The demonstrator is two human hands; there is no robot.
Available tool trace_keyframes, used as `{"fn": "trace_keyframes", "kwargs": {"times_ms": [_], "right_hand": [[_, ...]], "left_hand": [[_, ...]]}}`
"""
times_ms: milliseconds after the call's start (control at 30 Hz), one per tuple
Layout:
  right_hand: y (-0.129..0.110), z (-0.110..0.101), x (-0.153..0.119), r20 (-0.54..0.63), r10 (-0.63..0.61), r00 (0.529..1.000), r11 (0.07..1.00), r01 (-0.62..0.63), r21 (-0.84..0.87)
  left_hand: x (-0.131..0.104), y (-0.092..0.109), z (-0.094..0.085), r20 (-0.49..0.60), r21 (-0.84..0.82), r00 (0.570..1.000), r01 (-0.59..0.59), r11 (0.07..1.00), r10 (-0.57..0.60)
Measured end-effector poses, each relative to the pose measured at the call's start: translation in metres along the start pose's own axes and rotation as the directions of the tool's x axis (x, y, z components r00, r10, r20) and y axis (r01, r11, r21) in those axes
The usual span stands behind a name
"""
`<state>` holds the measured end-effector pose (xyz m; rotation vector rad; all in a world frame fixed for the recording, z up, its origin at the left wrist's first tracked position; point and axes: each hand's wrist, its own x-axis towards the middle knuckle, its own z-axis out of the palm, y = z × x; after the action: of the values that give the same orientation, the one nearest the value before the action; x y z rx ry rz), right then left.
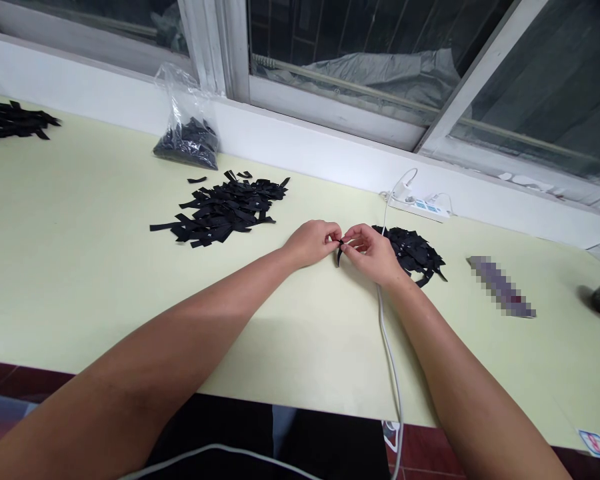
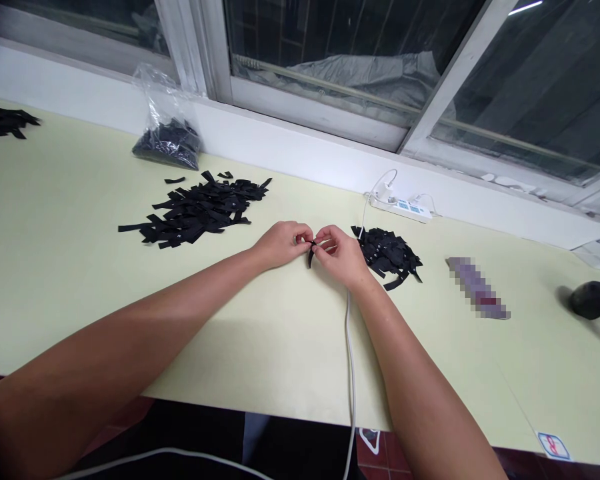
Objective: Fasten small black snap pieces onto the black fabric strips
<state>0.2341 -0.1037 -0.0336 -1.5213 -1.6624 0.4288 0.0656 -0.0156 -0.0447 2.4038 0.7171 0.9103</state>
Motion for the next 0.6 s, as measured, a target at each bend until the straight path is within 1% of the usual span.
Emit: {"fn": "trace_keyframes", "kwargs": {"times_ms": [133, 267, 367, 500, 600], "right_hand": [[0.0007, 0.0001, -0.0002, 0.004, -0.003, 1.000, 1.000, 0.003, 0.014], [-0.0002, 0.0001, 0.0000, 0.010, 0.015, 1.000, 0.999, -0.016, 0.028], [0.0004, 0.0004, 0.0009, 0.010, 0.023, 1.000, 0.995, -0.024, 0.092], [0.0012, 0.0012, 0.0022, -0.008, 0.065, 0.998, 0.984, -0.063, 0.169], [-0.0003, 0.0023, 0.0022, -0.025, 0.103, 0.994, 0.978, -0.096, 0.187]], "left_hand": [[0.0000, -0.0001, -0.0004, 0.008, 0.033, 1.000, -0.021, 0.999, 0.021], [0.0002, -0.0019, -0.0006, 0.016, 0.045, 0.992, -0.128, 0.991, 0.128], [0.0001, -0.0024, -0.0009, 0.011, 0.041, 0.983, -0.184, 0.982, 0.184], [-0.0009, -0.0002, -0.0021, 0.050, 0.050, 0.978, -0.203, 0.978, 0.200], [-0.0015, 0.0011, -0.0022, 0.040, 0.031, 0.985, -0.170, 0.985, 0.169]]}}
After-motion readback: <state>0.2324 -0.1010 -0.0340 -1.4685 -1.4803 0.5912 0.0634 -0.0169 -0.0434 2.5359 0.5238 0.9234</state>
